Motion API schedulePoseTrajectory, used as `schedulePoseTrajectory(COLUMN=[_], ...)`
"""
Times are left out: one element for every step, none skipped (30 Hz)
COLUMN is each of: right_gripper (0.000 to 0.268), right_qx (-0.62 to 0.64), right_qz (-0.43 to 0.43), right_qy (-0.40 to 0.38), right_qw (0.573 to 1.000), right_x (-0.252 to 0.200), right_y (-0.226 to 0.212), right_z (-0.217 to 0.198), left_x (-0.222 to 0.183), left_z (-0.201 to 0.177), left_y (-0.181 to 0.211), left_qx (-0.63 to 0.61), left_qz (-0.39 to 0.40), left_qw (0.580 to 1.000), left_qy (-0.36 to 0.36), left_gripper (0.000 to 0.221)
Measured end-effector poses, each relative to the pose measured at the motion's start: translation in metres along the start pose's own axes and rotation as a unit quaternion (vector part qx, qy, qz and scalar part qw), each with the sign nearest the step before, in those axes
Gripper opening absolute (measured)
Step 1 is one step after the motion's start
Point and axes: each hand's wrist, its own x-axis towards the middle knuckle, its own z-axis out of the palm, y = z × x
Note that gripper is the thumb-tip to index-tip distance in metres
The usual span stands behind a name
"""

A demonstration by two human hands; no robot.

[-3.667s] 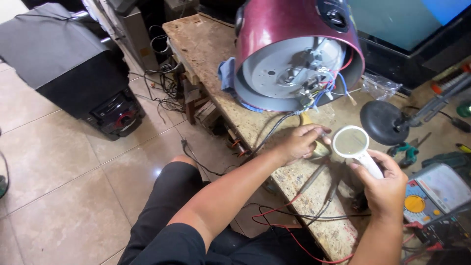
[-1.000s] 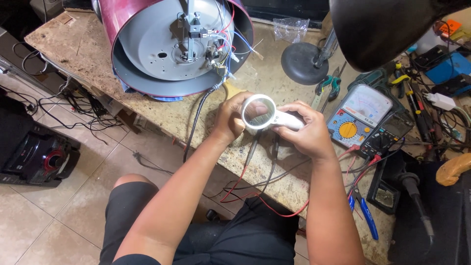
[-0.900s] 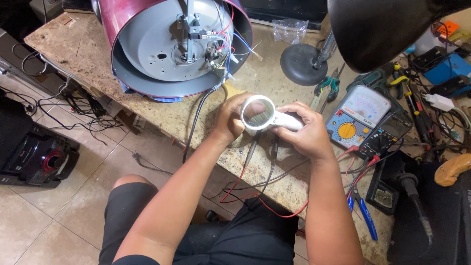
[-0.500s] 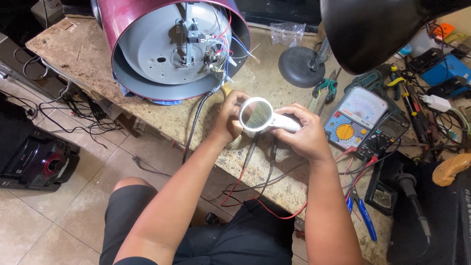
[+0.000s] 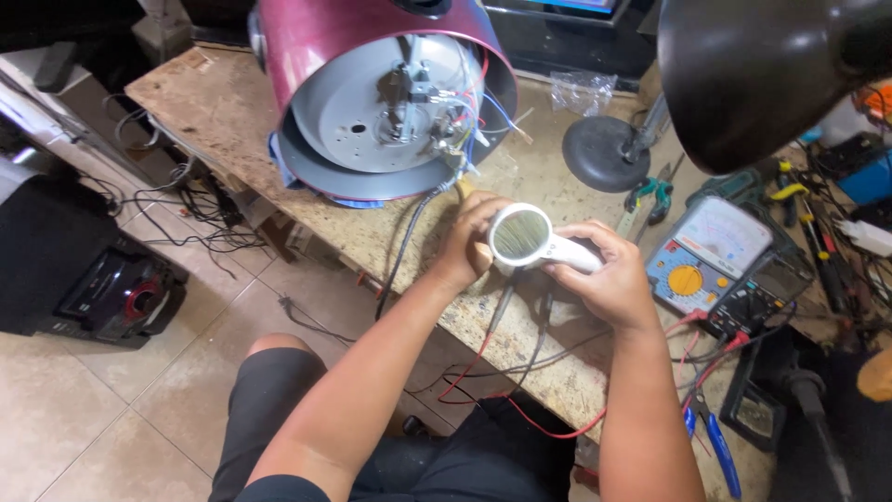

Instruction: Testing electrical components with a multimeter and applying insulating tape to wires during a rice cooker repair.

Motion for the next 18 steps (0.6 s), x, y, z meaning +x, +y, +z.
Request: schedulePoseTrajectory(right_gripper=[0.041, 0.042, 0.043, 0.043, 0.042, 0.042, 0.042, 0.043, 0.043, 0.043, 0.044, 0.044, 0.044, 0.043, 0.043, 0.043, 0.043, 0.043], right_qx=[0.003, 0.003, 0.003, 0.005, 0.002, -0.001, 0.002, 0.000, -0.001, 0.001, 0.000, -0.002, -0.001, 0.000, 0.000, 0.000, 0.001, 0.001], right_qz=[-0.007, -0.007, -0.005, -0.011, -0.010, -0.008, -0.012, -0.011, -0.009, -0.014, -0.004, 0.006, 0.000, 0.008, 0.017, 0.014, 0.017, 0.020], right_qy=[-0.005, 0.000, 0.003, -0.002, 0.000, 0.003, -0.002, 0.005, 0.012, 0.007, 0.012, 0.017, 0.016, 0.018, 0.022, 0.022, 0.023, 0.025], right_qw=[1.000, 1.000, 1.000, 1.000, 1.000, 1.000, 1.000, 1.000, 1.000, 1.000, 1.000, 1.000, 1.000, 1.000, 1.000, 1.000, 1.000, 1.000], right_x=[0.000, 0.000, 0.000, 0.000, 0.000, -0.001, -0.001, 0.000, 0.000, -0.002, -0.003, -0.004, -0.004, -0.003, -0.004, -0.003, -0.004, -0.004], right_y=[0.001, 0.002, 0.002, 0.004, 0.006, 0.009, 0.011, 0.013, 0.015, 0.015, 0.015, 0.014, 0.014, 0.015, 0.015, 0.013, 0.012, 0.011], right_z=[0.001, 0.002, 0.002, 0.002, 0.002, 0.001, 0.001, 0.002, 0.002, 0.003, 0.004, 0.003, 0.005, 0.006, 0.006, 0.007, 0.007, 0.007], left_x=[0.002, 0.003, 0.004, 0.007, 0.009, 0.010, 0.009, 0.008, 0.008, 0.006, 0.006, 0.006, 0.004, 0.003, 0.001, 0.003, 0.003, 0.003], left_z=[0.003, 0.007, 0.011, 0.009, 0.006, 0.004, 0.004, 0.003, 0.002, 0.000, -0.002, -0.004, -0.004, -0.003, 0.000, -0.001, -0.001, 0.000], left_y=[0.016, 0.031, 0.047, 0.049, 0.051, 0.053, 0.050, 0.047, 0.044, 0.058, 0.073, 0.087, 0.090, 0.091, 0.093, 0.091, 0.089, 0.086], left_qx=[0.006, 0.037, 0.066, 0.070, 0.065, 0.061, 0.065, 0.050, 0.034, 0.038, 0.056, 0.074, 0.076, 0.049, 0.019, 0.020, 0.020, 0.021], left_qz=[0.004, -0.025, -0.056, -0.054, -0.053, -0.052, -0.052, -0.013, 0.027, 0.028, 0.018, 0.007, 0.011, -0.010, -0.032, -0.028, -0.066, -0.104], left_qw=[1.000, 0.999, 0.996, 0.996, 0.996, 0.997, 0.996, 0.999, 0.999, 0.999, 0.998, 0.997, 0.997, 0.998, 0.999, 0.999, 0.997, 0.994], left_qy=[0.006, 0.006, 0.006, 0.014, 0.008, 0.003, 0.009, 0.015, 0.020, 0.025, 0.020, 0.014, 0.018, 0.025, 0.029, 0.031, 0.025, 0.019], left_gripper=[0.096, 0.062, 0.033, 0.033, 0.040, 0.047, 0.047, 0.063, 0.089, 0.089, 0.056, 0.037, 0.037, 0.040, 0.045, 0.045, 0.047, 0.050])
